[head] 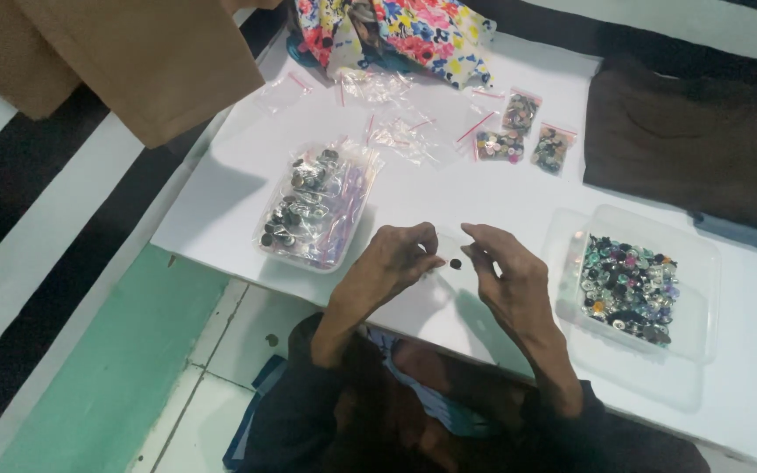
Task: Sorting and picking small black buttons from a container and placing them on a table
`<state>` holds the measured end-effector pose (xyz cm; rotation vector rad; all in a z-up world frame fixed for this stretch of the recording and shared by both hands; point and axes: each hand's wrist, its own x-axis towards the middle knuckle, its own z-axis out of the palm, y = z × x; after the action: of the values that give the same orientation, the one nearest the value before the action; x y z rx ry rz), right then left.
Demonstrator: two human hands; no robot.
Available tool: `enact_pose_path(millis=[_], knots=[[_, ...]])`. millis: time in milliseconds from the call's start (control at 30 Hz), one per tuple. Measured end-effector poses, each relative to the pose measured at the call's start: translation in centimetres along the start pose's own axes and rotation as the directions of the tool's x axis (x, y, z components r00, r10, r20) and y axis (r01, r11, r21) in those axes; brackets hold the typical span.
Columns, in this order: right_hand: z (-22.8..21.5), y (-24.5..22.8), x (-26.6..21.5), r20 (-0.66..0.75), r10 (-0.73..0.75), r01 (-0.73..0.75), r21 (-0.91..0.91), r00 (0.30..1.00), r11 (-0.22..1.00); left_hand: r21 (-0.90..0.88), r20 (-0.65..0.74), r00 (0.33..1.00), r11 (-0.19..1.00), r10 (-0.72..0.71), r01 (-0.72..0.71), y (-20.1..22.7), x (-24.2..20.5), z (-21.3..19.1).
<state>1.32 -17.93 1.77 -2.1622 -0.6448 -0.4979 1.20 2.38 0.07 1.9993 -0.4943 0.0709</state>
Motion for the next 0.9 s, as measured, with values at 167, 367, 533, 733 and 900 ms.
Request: enact_pose_path(millis=[167,367,533,733,900], knots=[[3.0,7.0,-3.7,0.190,0.118,-0.098,-0.109,0.975,0.989,-0.041,-0.004,1.000,0.999,-0.001,0.001,-0.4,-0.4,-0.8],[5.5,9.8,-6.2,0.208,0.154,-0.113,-0.193,0.966,0.975,-0.005,0.004,1.000,1.000,-0.001,0.001,0.7,-0.7,-0.7],[2.5,4.7,-4.1,0.017,0.262,-0.262,0.116,0.965,0.958,0.029,0.003,1.000,1.000,0.005,-0.005,0.2,-0.7,-0.4],[0.6,0.4,-1.0,-0.086,0.121,-0.105,0.176,0.989,0.979,0.070,0.001,0.999,0.997,0.042,-0.042,0.4,-0.3,0.1],[1.3,0.1,-1.5,-0.027,-0.060,0.059,-0.010,0.998,0.998,0.089,-0.018,1.000,0.996,0.018,-0.017,1.0,-0.6,0.2]])
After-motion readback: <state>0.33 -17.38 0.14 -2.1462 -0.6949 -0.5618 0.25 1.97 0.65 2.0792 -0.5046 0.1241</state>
